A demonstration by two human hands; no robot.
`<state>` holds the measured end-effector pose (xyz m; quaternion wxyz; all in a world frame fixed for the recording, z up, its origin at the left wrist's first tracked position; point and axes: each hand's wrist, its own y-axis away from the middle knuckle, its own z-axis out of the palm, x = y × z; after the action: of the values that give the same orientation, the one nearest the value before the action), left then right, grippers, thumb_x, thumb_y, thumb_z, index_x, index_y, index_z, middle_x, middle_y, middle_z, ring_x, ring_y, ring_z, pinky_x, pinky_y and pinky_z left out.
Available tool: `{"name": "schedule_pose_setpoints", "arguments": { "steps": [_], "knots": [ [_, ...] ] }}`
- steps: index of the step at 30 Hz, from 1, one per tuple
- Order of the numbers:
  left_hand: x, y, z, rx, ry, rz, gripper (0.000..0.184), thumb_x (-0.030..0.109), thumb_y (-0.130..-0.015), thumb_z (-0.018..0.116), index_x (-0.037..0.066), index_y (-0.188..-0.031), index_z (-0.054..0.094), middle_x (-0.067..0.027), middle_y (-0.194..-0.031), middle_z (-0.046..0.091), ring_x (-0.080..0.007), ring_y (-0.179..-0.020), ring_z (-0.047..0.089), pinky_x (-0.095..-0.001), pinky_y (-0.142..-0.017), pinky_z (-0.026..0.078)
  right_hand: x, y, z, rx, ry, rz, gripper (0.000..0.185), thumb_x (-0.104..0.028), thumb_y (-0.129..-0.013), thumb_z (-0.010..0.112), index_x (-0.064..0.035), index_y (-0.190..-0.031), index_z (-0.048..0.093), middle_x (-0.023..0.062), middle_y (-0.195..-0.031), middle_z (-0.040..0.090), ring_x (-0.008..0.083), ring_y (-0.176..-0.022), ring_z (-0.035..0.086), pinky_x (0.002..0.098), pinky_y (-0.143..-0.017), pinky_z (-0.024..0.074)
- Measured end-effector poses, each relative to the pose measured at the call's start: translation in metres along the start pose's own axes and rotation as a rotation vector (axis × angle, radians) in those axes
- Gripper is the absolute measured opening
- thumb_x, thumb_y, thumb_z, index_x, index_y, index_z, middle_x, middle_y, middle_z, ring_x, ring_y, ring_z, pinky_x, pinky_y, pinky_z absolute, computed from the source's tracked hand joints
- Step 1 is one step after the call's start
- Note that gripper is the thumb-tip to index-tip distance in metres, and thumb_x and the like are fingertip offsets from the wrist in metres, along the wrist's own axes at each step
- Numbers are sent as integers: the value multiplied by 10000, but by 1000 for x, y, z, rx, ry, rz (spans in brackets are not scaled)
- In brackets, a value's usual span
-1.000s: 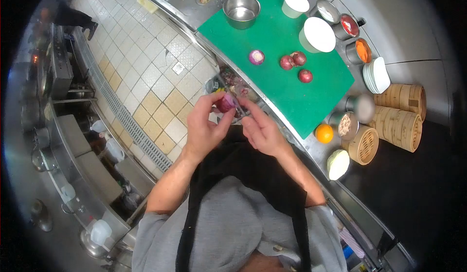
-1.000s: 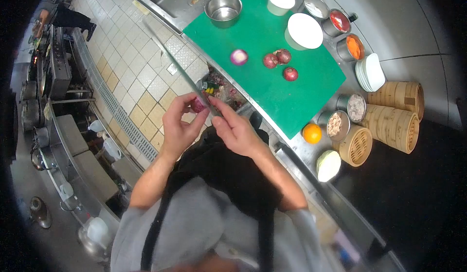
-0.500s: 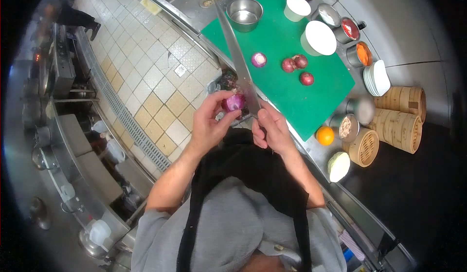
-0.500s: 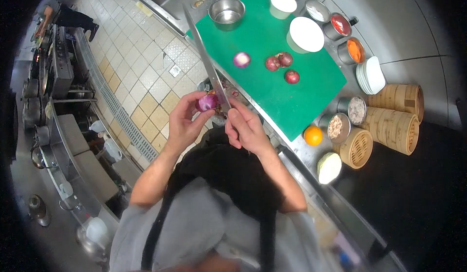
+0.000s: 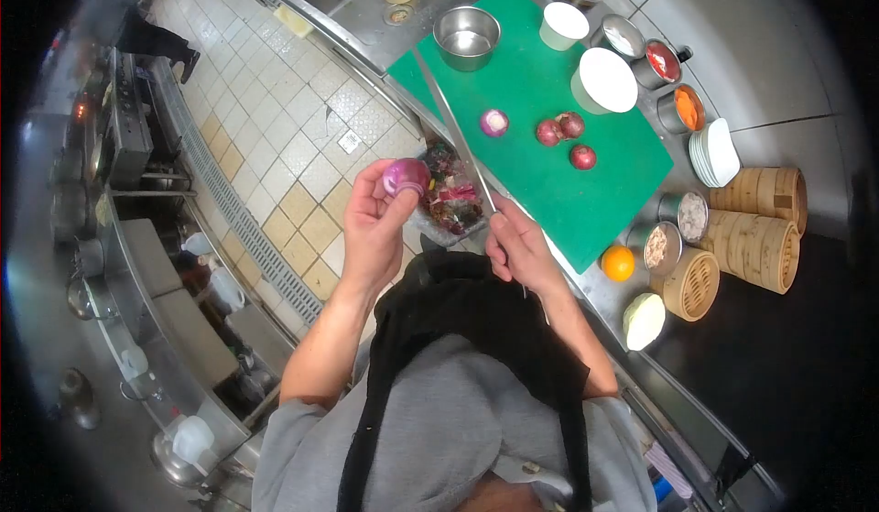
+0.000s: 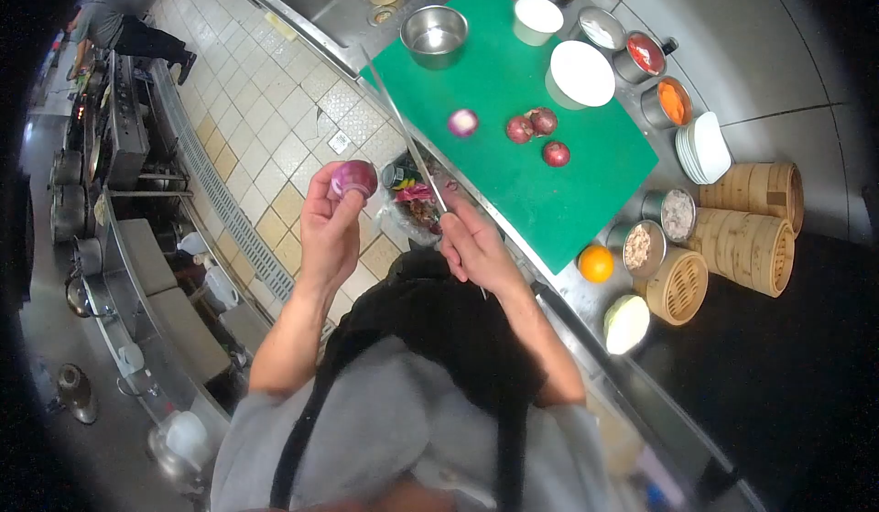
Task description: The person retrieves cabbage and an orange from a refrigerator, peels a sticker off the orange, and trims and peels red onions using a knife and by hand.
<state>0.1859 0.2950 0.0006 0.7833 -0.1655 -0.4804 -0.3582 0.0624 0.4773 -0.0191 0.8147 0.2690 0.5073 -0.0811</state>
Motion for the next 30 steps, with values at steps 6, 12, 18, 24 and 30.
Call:
{"name": "schedule_pose_setpoints", "arguments": {
  "steps": [6, 12, 18, 24, 30],
  "knots": [
    [14, -11, -1, -31, 199, -318, 475, 179, -979, 594, 75, -1418, 444, -66, -1206, 627, -155, -1057, 623, -285, -887, 504, -19, 5, 6, -49, 322, 25, 511, -280, -1061, 451, -37, -1496, 336, 17, -726, 536, 118, -562, 520, 272, -518, 434],
    [11, -16, -7, 43, 247, -487, 394, 205, -980, 593, 67, -1340, 515, -70, -1190, 645, -128, -998, 648, -259, -815, 529, -11, 0, -2, -21, 729, -354, 571, -280, -1037, 489, -36, -1517, 297, 198, -986, 694, 369, -857, 683, 448, -753, 514],
    [14, -11, 6, -9, 227, -436, 349, 179, -996, 568, 8, -1298, 534, -93, -1154, 667, -162, -1022, 662, -285, -860, 554, -50, 12, 15, -65, 814, -267, 618, -282, -1010, 527, -34, -1518, 278, 283, -852, 657, 482, -772, 641, 496, -686, 497],
    [17, -1, 18, 65, 207, -407, 352, 61, -1000, 535, -25, -1341, 518, -101, -1151, 672, -130, -939, 659, -231, -731, 524, -44, 6, 22, -96, 879, -367, 632, -271, -993, 555, -33, -1509, 277, 265, -777, 645, 477, -650, 616, 516, -583, 468],
    [12, 8, 20, 133, 216, -413, 338, 45, -984, 564, -31, -1312, 542, -106, -1129, 679, -132, -919, 659, -229, -731, 529, -39, 6, 23, -98, 855, -366, 660, -253, -973, 593, -26, -1506, 278, 255, -780, 647, 459, -634, 623, 503, -573, 474]
  ]
}}
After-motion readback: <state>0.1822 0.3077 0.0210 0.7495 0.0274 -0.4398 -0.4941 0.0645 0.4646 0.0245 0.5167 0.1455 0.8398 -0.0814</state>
